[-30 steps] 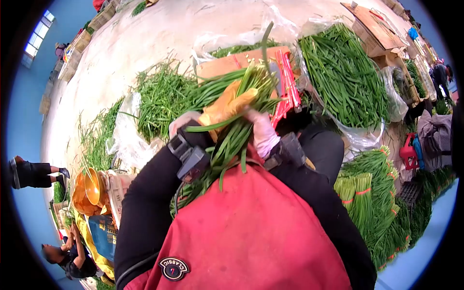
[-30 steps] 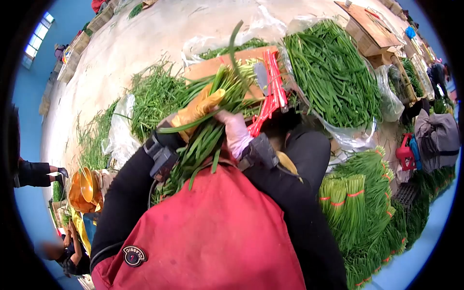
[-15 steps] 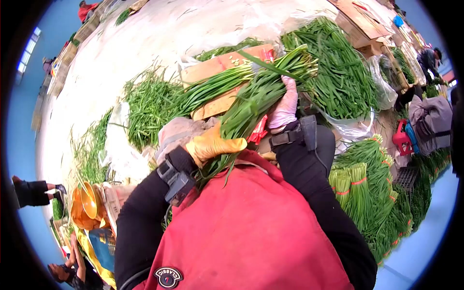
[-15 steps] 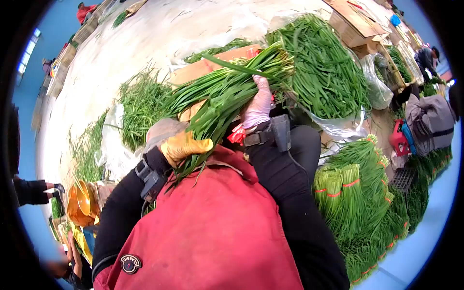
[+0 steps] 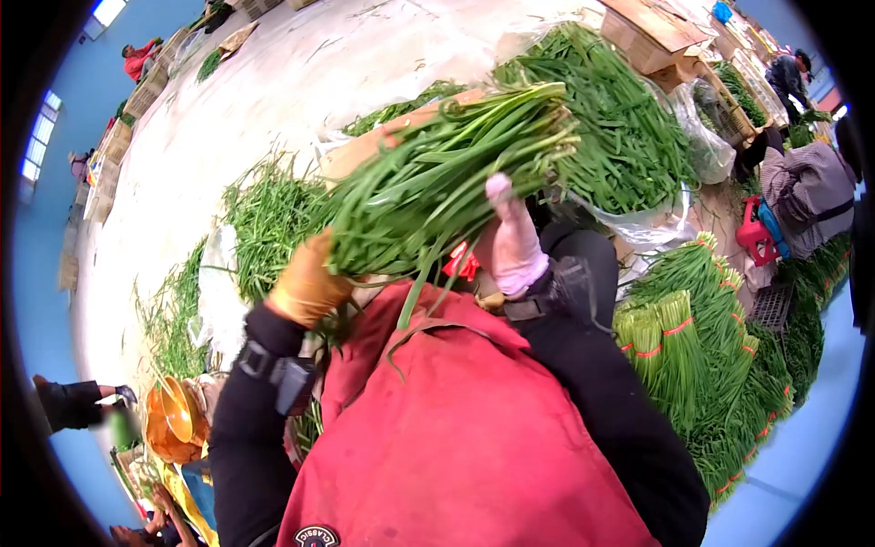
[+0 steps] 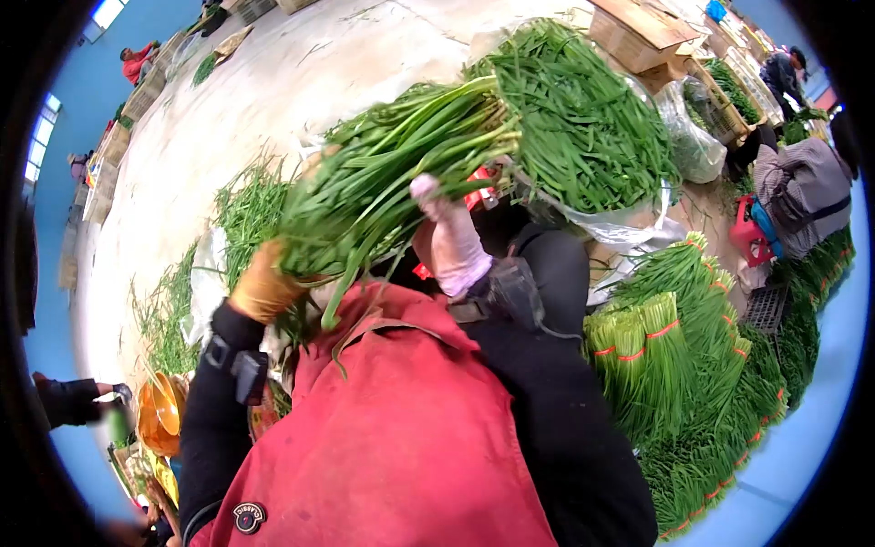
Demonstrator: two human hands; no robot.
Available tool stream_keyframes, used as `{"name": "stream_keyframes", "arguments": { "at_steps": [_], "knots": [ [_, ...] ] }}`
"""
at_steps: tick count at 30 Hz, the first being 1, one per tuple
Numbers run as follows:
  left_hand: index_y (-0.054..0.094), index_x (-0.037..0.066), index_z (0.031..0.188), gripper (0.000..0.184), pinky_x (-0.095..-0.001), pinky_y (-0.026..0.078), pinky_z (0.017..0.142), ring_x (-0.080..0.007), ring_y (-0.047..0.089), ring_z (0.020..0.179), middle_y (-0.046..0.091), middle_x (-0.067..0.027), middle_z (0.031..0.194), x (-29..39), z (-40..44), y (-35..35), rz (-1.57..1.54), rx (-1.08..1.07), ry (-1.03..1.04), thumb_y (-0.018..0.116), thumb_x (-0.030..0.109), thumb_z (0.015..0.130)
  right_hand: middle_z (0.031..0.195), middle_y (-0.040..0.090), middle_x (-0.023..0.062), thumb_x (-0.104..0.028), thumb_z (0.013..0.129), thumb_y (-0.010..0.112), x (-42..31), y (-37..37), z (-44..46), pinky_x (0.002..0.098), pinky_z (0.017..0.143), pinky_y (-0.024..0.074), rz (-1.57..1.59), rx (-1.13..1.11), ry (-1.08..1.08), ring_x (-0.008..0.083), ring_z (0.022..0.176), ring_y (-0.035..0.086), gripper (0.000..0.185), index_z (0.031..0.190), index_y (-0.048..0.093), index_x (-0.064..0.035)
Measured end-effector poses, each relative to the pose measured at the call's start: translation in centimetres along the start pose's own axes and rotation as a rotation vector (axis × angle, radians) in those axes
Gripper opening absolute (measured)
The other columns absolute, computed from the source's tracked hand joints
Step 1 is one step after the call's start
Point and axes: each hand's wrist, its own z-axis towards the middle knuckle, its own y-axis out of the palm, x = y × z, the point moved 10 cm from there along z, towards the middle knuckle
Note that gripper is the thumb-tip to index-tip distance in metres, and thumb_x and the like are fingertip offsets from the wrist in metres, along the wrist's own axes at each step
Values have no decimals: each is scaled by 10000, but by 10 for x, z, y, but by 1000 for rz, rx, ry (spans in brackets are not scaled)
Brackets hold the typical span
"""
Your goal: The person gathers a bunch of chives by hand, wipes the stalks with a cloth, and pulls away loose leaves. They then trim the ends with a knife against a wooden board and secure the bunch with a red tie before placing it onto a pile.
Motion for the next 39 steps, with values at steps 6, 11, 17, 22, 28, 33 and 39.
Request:
{"name": "stream_keyframes", "arguments": {
  "at_steps": [6, 11, 17, 22, 28, 33, 39],
  "knots": [
    [615, 49, 1111, 272, -268, 512, 577, -124, 628, 647, 670, -30, 801, -65, -67, -41, 63, -90, -425, 639, 16, 842, 1125, 671, 103, 26, 789, 735, 72, 9, -47, 332, 853, 567, -301, -254, 519, 191, 987, 653, 421, 1190, 619, -27],
    [634, 28, 1005, 181, -248, 453, 411, -84, 557, 506, 620, -23, 665, -130, -124, -35, 85, -141, -665, 679, 78, 838, 981, 687, 87, -12, 854, 662, 105, -26, -82, 262, 763, 538, -558, -184, 935, 146, 855, 654, 317, 1161, 593, 23],
    [571, 85, 1276, 589, -261, 499, 557, -91, 607, 658, 697, -41, 834, -191, -158, -32, 15, -143, -753, 762, 48, 720, 1137, 624, 72, -42, 779, 712, 80, -32, -45, 324, 935, 464, -1313, -319, 334, 203, 994, 592, 408, 1168, 588, -38],
    [576, 72, 1248, 561, -259, 449, 414, -102, 579, 513, 684, -44, 785, -201, -157, -27, -186, -126, -772, 759, 10, 721, 1556, 229, 228, -275, 618, 868, 104, 24, -41, 484, 1159, 224, -1853, -635, -10, 439, 1412, 246, 1038, 1500, 322, -234],
    [652, -6, 1108, 431, -288, 527, 704, -124, 632, 772, 717, -59, 897, -200, -154, -32, -70, -173, -819, 776, 13, 695, 1445, 478, 92, -75, 693, 715, 177, 94, -70, 532, 1157, 198, -1686, -1095, -226, 329, 1411, 323, 535, 1198, 623, -227],
    [636, 2, 1117, 428, -287, 529, 714, -116, 630, 775, 714, -65, 909, -177, -148, -44, 55, -142, -629, 786, 36, 718, 1031, 652, 153, -19, 921, 592, 153, 35, -51, 320, 690, 515, -643, -441, 346, 211, 753, 620, 244, 1152, 515, -45],
    [621, 16, 1120, 388, -275, 523, 653, -118, 622, 724, 695, -57, 856, -193, -155, -37, -86, -99, -506, 768, 39, 761, 824, 653, 38, -168, 973, 596, 59, -51, -25, 235, 428, 396, -704, 101, 250, 77, 496, 501, 146, 1070, 557, -66]
  ]
}}
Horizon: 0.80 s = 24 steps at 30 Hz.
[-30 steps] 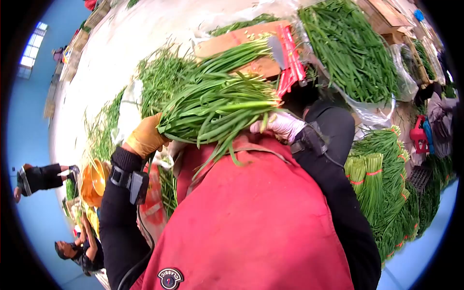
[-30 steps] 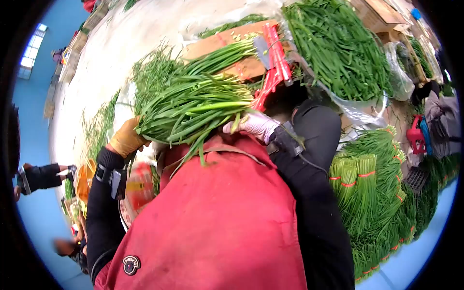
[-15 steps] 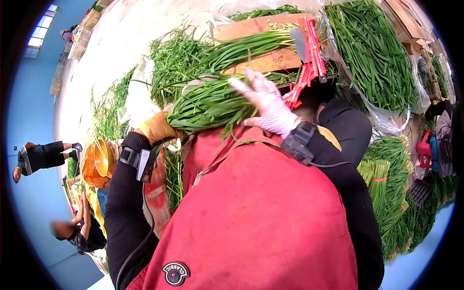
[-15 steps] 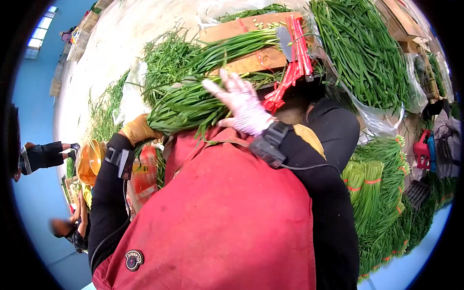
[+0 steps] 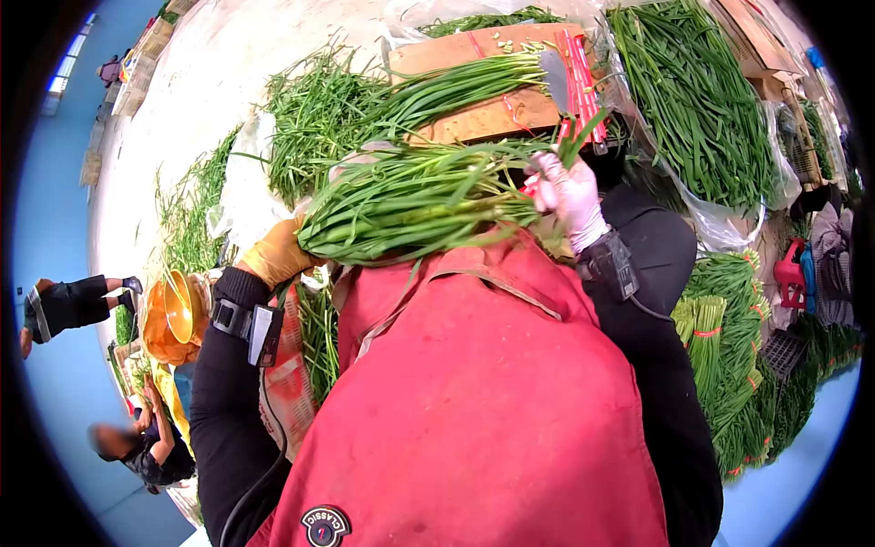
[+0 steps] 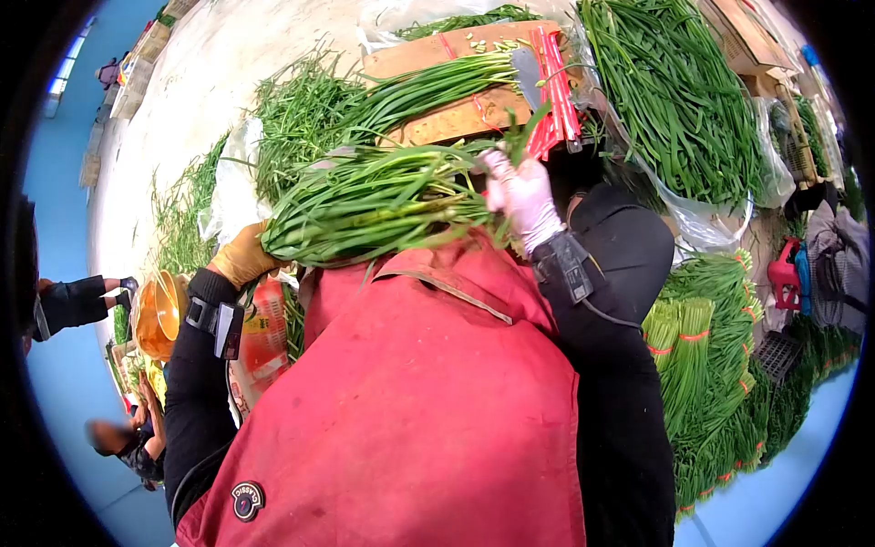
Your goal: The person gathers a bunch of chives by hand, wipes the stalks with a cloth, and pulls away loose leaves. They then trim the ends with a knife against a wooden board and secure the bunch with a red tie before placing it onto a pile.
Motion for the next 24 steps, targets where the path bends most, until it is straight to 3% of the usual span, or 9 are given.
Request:
{"name": "stream_keyframes", "arguments": {
  "at_steps": [5, 7, 9, 10, 11, 15, 18, 21, 24],
  "knots": [
    [625, 41, 1086, 259, -223, 456, 492, -58, 554, 553, 677, -9, 765, 4, -6, -5, 113, 21, -29, 692, 57, 837, 748, 581, -19, -77, 973, 523, 5, -119, 10, 184, 460, 357, -290, 328, -157, 42, 498, 445, 58, 992, 574, -55],
    [623, 36, 1085, 241, -225, 466, 509, -62, 564, 571, 682, -15, 776, -1, -9, -5, 78, 13, -102, 672, 50, 850, 737, 535, 15, -19, 957, 458, 17, -132, 1, 236, 467, 394, -486, 227, 150, 56, 466, 371, 108, 940, 558, -57],
    [622, 31, 1094, 251, -228, 485, 545, -77, 588, 613, 691, -29, 813, -2, -10, -4, 51, -1, -117, 669, 42, 848, 793, 602, 86, -121, 923, 553, 34, -95, -9, 304, 579, 498, -643, 22, 372, 158, 535, 527, 143, 1033, 580, -33],
    [620, 26, 1100, 257, -239, 497, 585, -98, 603, 653, 694, -37, 841, 1, -9, -5, 86, 24, -45, 662, 31, 846, 1003, 651, 177, -275, 850, 663, 29, -61, -7, 368, 826, 524, -1257, -286, 147, 288, 878, 656, 450, 1200, 567, -10],
    [619, 20, 1106, 264, -251, 509, 624, -118, 618, 693, 697, -44, 868, 1, -9, -6, 122, 50, 27, 655, 20, 844, 1237, 587, 222, -387, 783, 709, 36, -43, -11, 391, 1040, 410, -1444, -412, 96, 353, 1215, 533, 689, 1325, 513, -10],
    [616, 14, 1126, 296, -306, 518, 767, -210, 650, 835, 702, -94, 951, 16, -13, -13, 327, 132, 231, 638, 2, 830, 1436, 431, 223, -392, 807, 742, 13, 30, 1, 399, 1088, 370, -878, -417, -109, 304, 1331, 432, 823, 1448, 363, -41],
    [625, 81, 1134, 323, -390, 522, 764, -380, 646, 908, 681, -185, 967, 58, -25, -18, 509, 200, 294, 654, 108, 814, 1478, 338, 281, -284, 766, 822, 19, 65, 10, 408, 1089, 357, -354, -318, 136, 326, 1365, 372, 1001, 1515, 199, -58],
    [645, 86, 1096, 279, -383, 524, 740, -363, 659, 867, 684, -170, 936, 71, -41, -33, 455, 285, 280, 650, 86, 816, 1344, 517, 196, -271, 738, 837, 22, 89, 9, 345, 969, 461, -544, -381, -70, 245, 1252, 483, 867, 1429, 378, -19],
    [650, 92, 1083, 276, -380, 525, 718, -356, 667, 830, 685, -163, 909, 50, -47, -41, 455, 316, 296, 655, 69, 808, 1115, 648, 88, -136, 785, 744, 32, 54, 8, 291, 911, 486, -521, -278, 246, 145, 1000, 612, 548, 1280, 548, -7]
  ]
}}
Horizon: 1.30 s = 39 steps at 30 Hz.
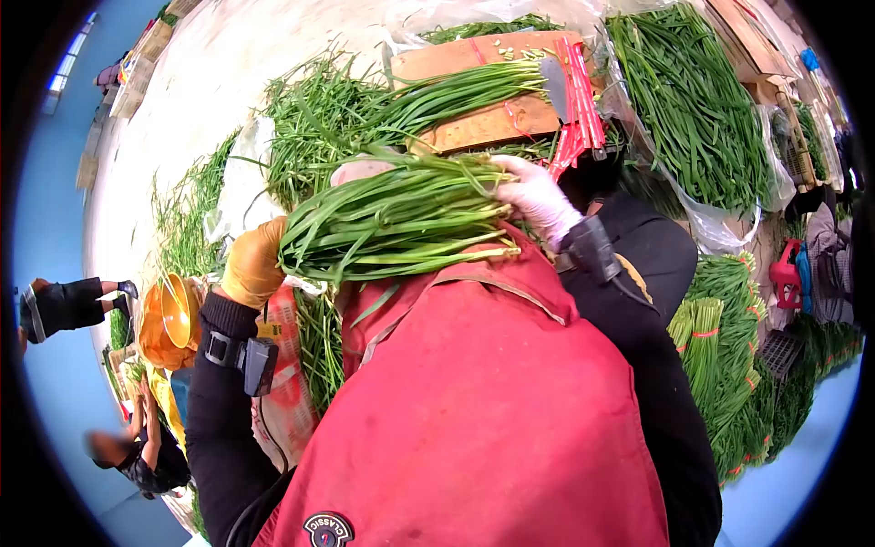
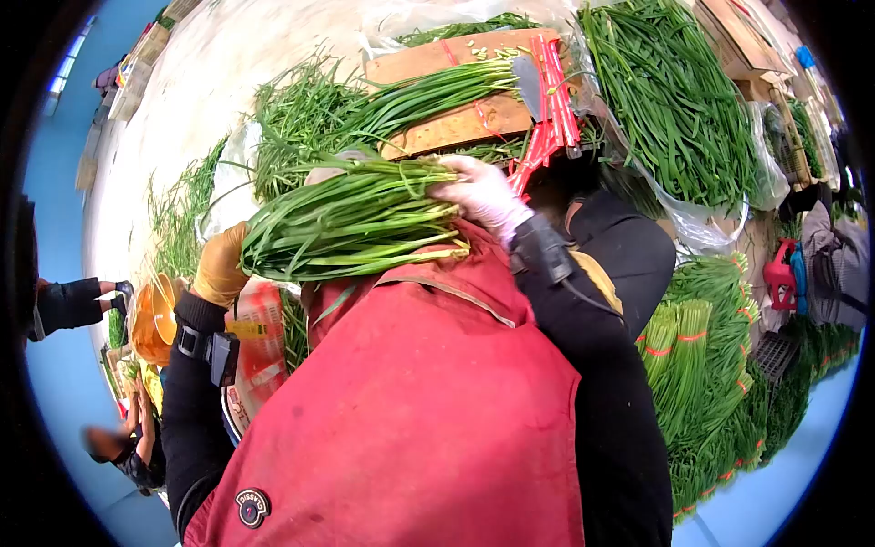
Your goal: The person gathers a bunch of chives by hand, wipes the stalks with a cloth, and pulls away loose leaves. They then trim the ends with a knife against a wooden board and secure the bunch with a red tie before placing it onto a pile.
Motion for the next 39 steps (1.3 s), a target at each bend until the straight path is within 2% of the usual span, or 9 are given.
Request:
{"name": "stream_keyframes", "arguments": {
  "at_steps": [9, 11, 13, 14, 22, 25, 28, 33, 39],
  "knots": [
    [670, 108, 1090, 309, -372, 531, 713, -368, 662, 832, 690, -157, 913, 14, 8, 4, 151, -12, 120, 667, 90, 781, 1435, 413, 224, -434, 667, 811, -75, 42, -21, 442, 1121, 301, -825, 9, -584, 369, 1346, 381, 887, 1403, 452, -94],
    [675, 115, 1101, 328, -373, 532, 720, -353, 668, 839, 696, -145, 920, 17, 9, 1, 191, 14, 134, 658, 64, 778, 1256, 596, 146, -234, 778, 772, -98, 71, -17, 414, 1032, 418, -694, -109, -786, 293, 1217, 533, 529, 1245, 591, -64],
    [676, 117, 1109, 338, -371, 534, 725, -344, 671, 841, 699, -140, 925, 19, 8, -2, 119, 8, 106, 654, 51, 778, 1122, 663, 81, -16, 854, 675, -53, 78, 5, 336, 931, 498, 348, -203, -326, 185, 1067, 614, 296, 1147, 638, -31],
    [675, 118, 1117, 339, -368, 537, 726, -336, 677, 842, 699, -141, 930, 17, 6, -2, 139, 1, 94, 653, 45, 787, 1076, 669, 67, 91, 879, 600, -65, 67, -2, 280, 885, 520, 131, -78, -503, 129, 978, 630, 282, 1143, 631, -2],
    [669, 103, 1076, 298, -371, 538, 728, -338, 679, 852, 695, -154, 943, -3, -6, 11, 104, 47, 85, 680, 71, 780, 703, 545, -3, -205, 977, 562, 10, -54, -16, 225, 403, 353, 450, 149, -85, 52, 453, 408, 197, 1030, 598, -18],
    [664, 103, 1067, 300, -384, 533, 712, -353, 669, 836, 689, -156, 920, -13, -7, 18, 146, 4, 81, 680, 71, 769, 810, 623, 40, -130, 916, 590, 59, -67, -46, 262, 497, 455, -238, -19, 327, 111, 524, 538, 308, 1187, 609, 16],
    [660, 108, 1030, 299, -433, 513, 656, -367, 644, 772, 660, -145, 823, 1, -9, 13, 135, 60, 172, 632, 44, 739, 962, 667, 117, -163, 849, 685, 56, -71, -45, 323, 867, 514, -729, -125, -88, 186, 940, 638, 454, 1239, 568, 38],
    [651, 140, 1000, 293, -426, 501, 582, -318, 633, 691, 618, -90, 738, 30, 1, -8, 338, 178, 296, 608, 43, 727, 1322, 557, 160, -375, 928, 637, -41, -6, -20, 361, 1066, 384, -281, -160, -212, 230, 1237, 508, 572, 1344, 502, -7],
    [657, 174, 1008, 244, -423, 498, 574, -316, 633, 678, 613, -78, 720, 57, 16, -31, 444, 122, 283, 612, 131, 771, 857, 672, 2, -307, 955, 621, -17, 38, 21, 286, 805, 468, -5, -185, -98, 107, 822, 576, 310, 978, 703, -9]
  ]
}}
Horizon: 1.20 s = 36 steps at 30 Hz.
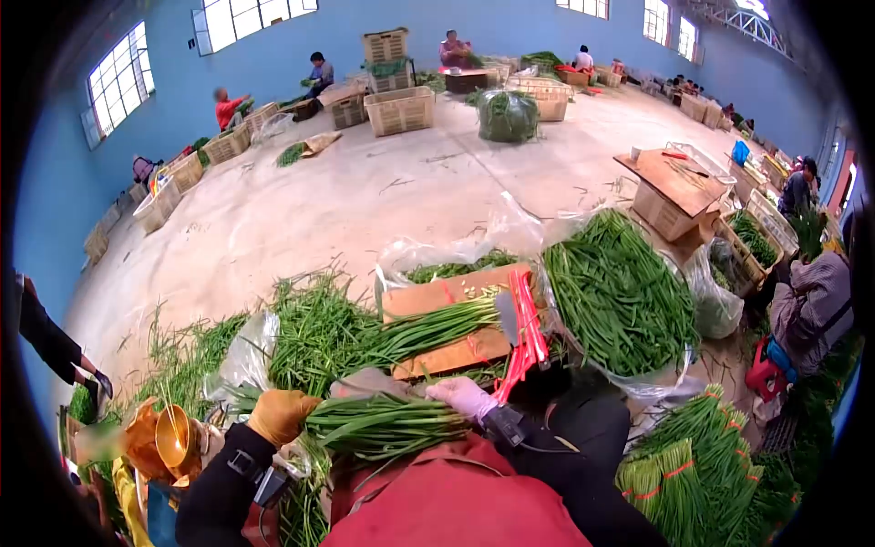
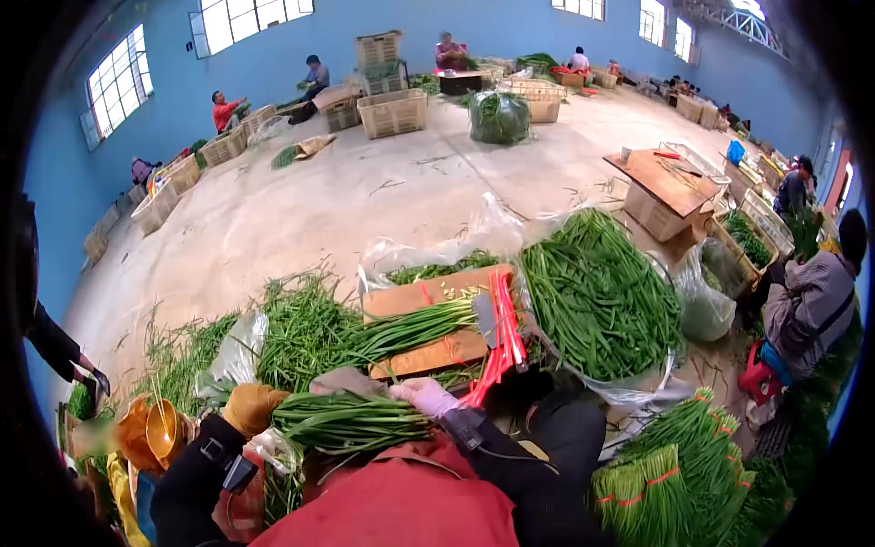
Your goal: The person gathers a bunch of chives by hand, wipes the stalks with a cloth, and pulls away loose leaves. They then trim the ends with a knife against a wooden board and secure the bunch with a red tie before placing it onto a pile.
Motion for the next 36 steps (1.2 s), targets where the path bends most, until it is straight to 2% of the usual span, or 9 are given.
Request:
{"name": "stream_keyframes", "arguments": {
  "at_steps": [4, 6, 8, 12, 18, 22, 26, 32, 36],
  "knots": [
    [664, 164, 1042, 271, -421, 501, 580, -321, 635, 684, 624, -87, 732, -1, -12, 7, -14, 3, -3, 632, 135, 775, 785, 686, 78, -288, 947, 599, 11, -30, -18, 282, 701, 493, -429, 66, -54, 133, 736, 637, 295, 875, 708, -23],
    [685, 169, 1070, 313, -422, 506, 591, -333, 636, 693, 648, -91, 759, -9, -21, 16, -41, 51, -19, 666, 149, 758, 752, 681, 83, -289, 939, 592, 57, -58, -35, 307, 632, 502, -352, 87, 236, 161, 656, 648, 298, 822, 687, -31],
    [673, 145, 1037, 274, -409, 515, 606, -328, 643, 702, 658, -97, 786, -14, -29, 22, -97, 85, -28, 653, 124, 764, 768, 674, 70, -366, 937, 590, 92, -69, -61, 286, 622, 505, -772, -218, 423, 131, 689, 652, 357, 931, 691, -24],
    [642, 115, 992, 249, -409, 512, 607, -328, 641, 715, 646, -100, 792, -9, -35, 31, -175, 116, 4, 654, 106, 744, 1242, 621, 78, -506, 965, 515, 75, -74, -56, 275, 846, 479, -153, 53, 157, 141, 1085, 595, 647, 1446, 421, -84],
    [682, 130, 1008, 234, -370, 537, 664, -317, 673, 765, 684, -119, 837, -10, -25, -6, -204, 168, -102, 677, 148, 775, 1182, 644, 97, -559, 985, 411, 11, -3, -43, 308, 757, 515, 866, -291, -18, 218, 979, 645, 653, 1362, 485, -32],
    [673, 103, 1103, 298, -348, 539, 722, -340, 674, 848, 696, -145, 932, -21, -30, 2, -384, 88, -210, 693, 152, 810, 1244, 605, 150, -559, 981, 410, -63, 8, -62, 367, 739, 574, 811, -332, -76, 269, 1024, 645, 660, 1333, 486, -6],
    [656, 85, 1122, 290, -385, 530, 779, -373, 659, 918, 686, -193, 986, -12, -31, 42, -479, -47, -238, 667, 147, 838, 1272, 588, 114, -455, 948, 569, -42, 16, -63, 416, 746, 590, 711, -325, 70, 233, 1038, 634, 594, 1379, 449, -64],
    [643, 41, 1117, 302, -374, 518, 827, -344, 664, 956, 683, -208, 1024, -41, -65, 122, -698, -76, -352, 677, 94, 822, 1119, 661, 33, -239, 921, 628, -55, 3, -60, 191, 535, 511, 303, -202, -98, 98, 670, 631, 463, 1336, 528, -59],
    [620, 29, 1173, 394, -308, 518, 811, -176, 657, 903, 710, -121, 999, -37, -73, 131, -795, -113, -443, 728, 48, 795, 830, 641, 8, -98, 906, 621, -51, -44, -87, 145, 435, 372, 585, -125, -90, 11, 518, 484, 378, 1268, 563, -7]
  ]
}}
